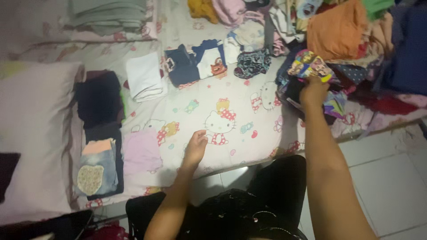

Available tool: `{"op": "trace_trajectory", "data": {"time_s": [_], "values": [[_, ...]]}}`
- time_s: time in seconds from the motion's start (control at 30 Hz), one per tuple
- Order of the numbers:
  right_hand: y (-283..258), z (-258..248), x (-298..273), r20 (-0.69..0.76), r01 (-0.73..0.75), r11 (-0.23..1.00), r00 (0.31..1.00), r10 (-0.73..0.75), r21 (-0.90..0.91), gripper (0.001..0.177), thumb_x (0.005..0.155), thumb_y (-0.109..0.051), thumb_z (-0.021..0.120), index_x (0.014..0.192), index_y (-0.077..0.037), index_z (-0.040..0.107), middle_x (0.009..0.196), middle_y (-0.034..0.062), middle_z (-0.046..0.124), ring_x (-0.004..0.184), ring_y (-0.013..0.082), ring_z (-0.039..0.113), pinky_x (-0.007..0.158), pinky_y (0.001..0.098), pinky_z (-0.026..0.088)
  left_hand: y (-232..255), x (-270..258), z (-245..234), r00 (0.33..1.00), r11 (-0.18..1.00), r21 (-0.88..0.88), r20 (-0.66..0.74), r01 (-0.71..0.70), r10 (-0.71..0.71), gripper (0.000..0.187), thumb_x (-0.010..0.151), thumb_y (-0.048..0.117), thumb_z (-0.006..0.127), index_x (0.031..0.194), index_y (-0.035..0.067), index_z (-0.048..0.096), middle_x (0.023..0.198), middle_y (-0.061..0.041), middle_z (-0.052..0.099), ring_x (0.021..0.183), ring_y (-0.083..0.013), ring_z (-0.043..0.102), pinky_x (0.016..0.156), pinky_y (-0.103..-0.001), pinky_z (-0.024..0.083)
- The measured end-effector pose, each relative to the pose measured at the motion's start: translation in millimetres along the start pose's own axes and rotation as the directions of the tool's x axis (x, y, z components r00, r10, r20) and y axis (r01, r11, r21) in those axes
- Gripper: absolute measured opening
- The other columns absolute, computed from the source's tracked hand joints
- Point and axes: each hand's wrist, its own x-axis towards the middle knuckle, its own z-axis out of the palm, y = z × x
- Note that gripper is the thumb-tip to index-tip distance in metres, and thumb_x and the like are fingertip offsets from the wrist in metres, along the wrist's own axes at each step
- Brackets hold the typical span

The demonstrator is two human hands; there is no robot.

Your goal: The person folds various garments, including a dark blue top, a grey tank top, a colorful patterned top, and a purple long-sleeved shirt, on a bed. The person arranges the folded items into neat stacks on the bed surface.

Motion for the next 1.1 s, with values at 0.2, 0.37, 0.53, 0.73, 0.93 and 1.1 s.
{"op": "trace_trajectory", "data": {"time_s": [0.2, 0.37, 0.53, 0.73, 0.93, 1.1], "values": [[20.2, 1.2, 18.7, 0.004, 0.06, 0.997, 0.998, -0.06, -0.058, 0.025, 0.096, -0.024, 0.072, 0.109, -0.003, 0.069, 0.107, 0.0263, 0.068, 0.101, 0.0509, 0.063, 0.082, 0.0592, 0.048, -1.8, -12.9, -19.6, 0.996, 0.998, 0.06, -0.091, 0.002, 0.004, 0.04, 0.095, 0.014, 0.059, 0.131, -0.002, 0.057, 0.13, -0.017, 0.068, 0.119, -0.0231, 0.066, 0.102, -0.033, 0.049], [9.0, 7.5, 22.3, 0.018, 0.222, 0.967, 0.975, -0.221, -0.123, 0.03, 0.097, -0.02, 0.071, 0.116, 0.003, 0.065, 0.117, 0.0306, 0.064, 0.106, 0.0506, 0.063, 0.09, 0.0556, 0.052, -3.8, -18.7, -34.2, 0.99, 1.0, 0.013, -0.14, -0.003, 0.005, 0.04, 0.093, 0.013, 0.06, 0.13, -0.003, 0.057, 0.128, -0.018, 0.068, 0.119, -0.0239, 0.067, 0.101, -0.034, 0.051], [-59.0, -4.3, 10.0, 0.109, 0.242, 0.966, 0.967, -0.232, -0.089, 0.023, 0.1, -0.016, 0.067, 0.117, -0.001, 0.07, 0.116, 0.032, 0.066, 0.101, 0.0521, 0.063, 0.083, 0.0563, 0.051, -6.7, -22.3, -36.8, 0.992, 1.0, -0.012, -0.126, 0.0, -0.002, 0.039, 0.094, 0.013, 0.059, 0.13, -0.001, 0.058, 0.131, -0.017, 0.068, 0.122, -0.0233, 0.066, 0.102, -0.034, 0.049], [-166.8, -31.0, -11.4, 0.331, 0.251, 0.945, 0.891, -0.31, 0.208, 0.022, 0.097, -0.014, 0.065, 0.116, -0.002, 0.068, 0.098, 0.0262, 0.071, 0.093, 0.0429, 0.07, 0.08, 0.0496, 0.054, -3.7, -17.7, -33.7, 0.986, 0.948, -0.274, 0.085, 0.159, -0.141, 0.04, 0.098, 0.018, 0.053, 0.136, 0.006, 0.053, 0.133, -0.011, 0.065, 0.117, -0.0217, 0.065, 0.094, -0.037, 0.05], [-271.9, -22.7, -55.4, 0.616, -0.164, 0.768, 0.708, -0.346, 0.62, 0.014, 0.105, -0.016, 0.057, 0.107, -0.005, 0.065, 0.086, 0.0142, 0.068, 0.077, 0.0253, 0.066, 0.068, 0.0376, 0.052, 7.1, 15.4, -31.5, 0.944, 0.761, -0.593, 0.321, 0.265, -0.078, 0.043, 0.108, 0.035, 0.045, 0.14, 0.007, 0.052, 0.126, -0.015, 0.067, 0.111, -0.0266, 0.067, 0.093, -0.042, 0.055], [-297.4, -6.0, -104.0, 0.343, 0.291, 0.725, 0.732, -0.589, 0.625, 0.012, 0.101, -0.009, 0.06, 0.11, -0.002, 0.063, 0.091, 0.0186, 0.068, 0.083, 0.0315, 0.07, 0.074, 0.0423, 0.054, -5.1, 31.5, -59.0, 0.95, 0.569, -0.78, 0.313, 0.26, -0.004, 0.05, 0.109, 0.043, 0.038, 0.146, 0.011, 0.046, 0.132, -0.015, 0.062, 0.116, -0.027, 0.063, 0.094, -0.045, 0.053]]}}
